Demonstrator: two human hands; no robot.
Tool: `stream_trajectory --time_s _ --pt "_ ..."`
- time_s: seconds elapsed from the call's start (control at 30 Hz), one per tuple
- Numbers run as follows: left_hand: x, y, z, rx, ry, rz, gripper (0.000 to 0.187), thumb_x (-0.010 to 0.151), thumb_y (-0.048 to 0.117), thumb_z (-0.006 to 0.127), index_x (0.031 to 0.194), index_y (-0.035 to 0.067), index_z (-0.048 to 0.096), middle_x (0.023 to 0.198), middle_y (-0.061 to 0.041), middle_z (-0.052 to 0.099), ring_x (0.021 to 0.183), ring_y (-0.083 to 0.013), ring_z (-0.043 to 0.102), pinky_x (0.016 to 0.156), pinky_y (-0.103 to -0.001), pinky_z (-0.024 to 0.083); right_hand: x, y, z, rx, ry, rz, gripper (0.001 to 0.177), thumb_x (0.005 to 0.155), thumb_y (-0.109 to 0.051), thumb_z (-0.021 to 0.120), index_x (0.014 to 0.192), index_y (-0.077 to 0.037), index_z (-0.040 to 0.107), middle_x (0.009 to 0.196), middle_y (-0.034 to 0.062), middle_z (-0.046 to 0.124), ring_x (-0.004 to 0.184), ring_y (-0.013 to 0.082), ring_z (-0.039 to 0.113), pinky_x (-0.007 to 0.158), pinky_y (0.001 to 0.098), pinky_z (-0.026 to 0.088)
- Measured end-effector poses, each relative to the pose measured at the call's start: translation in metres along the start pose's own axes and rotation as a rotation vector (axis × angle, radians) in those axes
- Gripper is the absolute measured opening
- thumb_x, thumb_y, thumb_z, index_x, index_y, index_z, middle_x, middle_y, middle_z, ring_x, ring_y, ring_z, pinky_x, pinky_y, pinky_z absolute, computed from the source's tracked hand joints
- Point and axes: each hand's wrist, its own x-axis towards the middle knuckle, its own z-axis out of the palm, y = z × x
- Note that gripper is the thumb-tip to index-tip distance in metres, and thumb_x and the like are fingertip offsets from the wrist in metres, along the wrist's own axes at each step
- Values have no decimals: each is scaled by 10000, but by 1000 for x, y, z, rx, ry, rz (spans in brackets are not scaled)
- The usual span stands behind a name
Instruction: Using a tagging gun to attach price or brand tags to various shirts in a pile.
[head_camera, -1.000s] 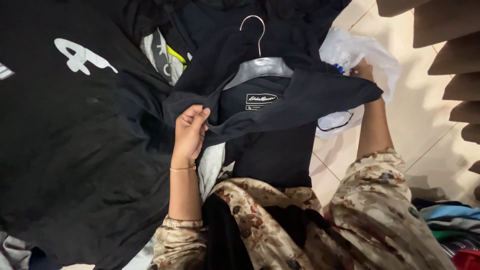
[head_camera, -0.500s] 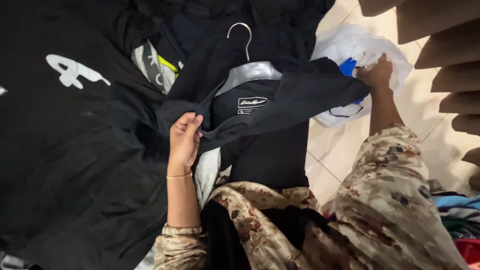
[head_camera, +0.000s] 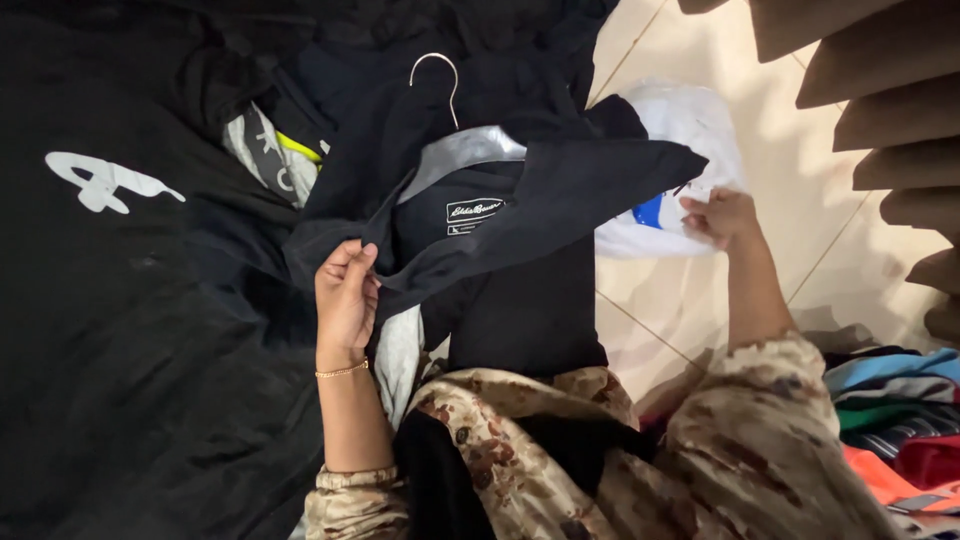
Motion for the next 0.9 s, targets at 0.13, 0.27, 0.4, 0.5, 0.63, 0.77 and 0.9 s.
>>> stream_trajectory --time_s 0.13,0.27,0.4,0.5,0.63,0.77,0.9 --pt "4 -5 -7 -4 -15 1 52 968 55 695 976 13 725 714 -71 695 568 -103 690 595 -189 575 -89 -27 -8 364 -44 -16 503 966 -2 705 1349 157 420 1044 250 606 872 382 750 743 436 682" --pt "0 -2 -3 -24 -6 6 38 966 47 698 964 16 719 728 -75 707 598 -113 700 613 -201 577 -130 -54 -18 208 -1 30 454 985 25 623 1359 121 384 1069 346 597 855 451 714 754 472 656" --pt "-1 4 0 -84 -49 -57 33 976 63 688 993 76 714 746 46 654 530 -3 537 465 -129 376 -179 -98 -45 -136 -3 1 446 865 -4 791 1190 49 491 785 187 690 633 273 719 555 310 542" --pt "-3 5 2 -108 -74 -44 34 974 50 683 994 61 708 764 40 633 592 -13 527 549 -142 413 -219 -135 -63 -317 24 -63 366 868 37 757 1198 32 600 916 198 734 723 253 723 701 335 530" --pt "2 -10 -3 -150 -47 -7 52 957 38 706 1007 47 709 845 32 655 643 -19 533 587 -161 435 -257 -146 -91 -263 70 -288 325 894 87 646 1205 -5 655 890 201 701 746 255 662 651 351 494" --pt "3 -12 -5 -96 -77 22 78 946 42 703 1024 42 700 730 45 570 569 -25 449 524 -166 353 -310 -168 -100 64 7 -723 291 1065 120 615 1352 75 612 1046 130 635 1024 197 642 979 263 535" --pt "-2 -7 2 -75 -145 79 95 948 49 711 1035 11 709 787 38 599 687 -34 503 652 -174 417 -352 -192 -71 233 -66 -894 268 1074 153 682 1316 51 630 1178 127 678 1058 193 712 1069 233 610"
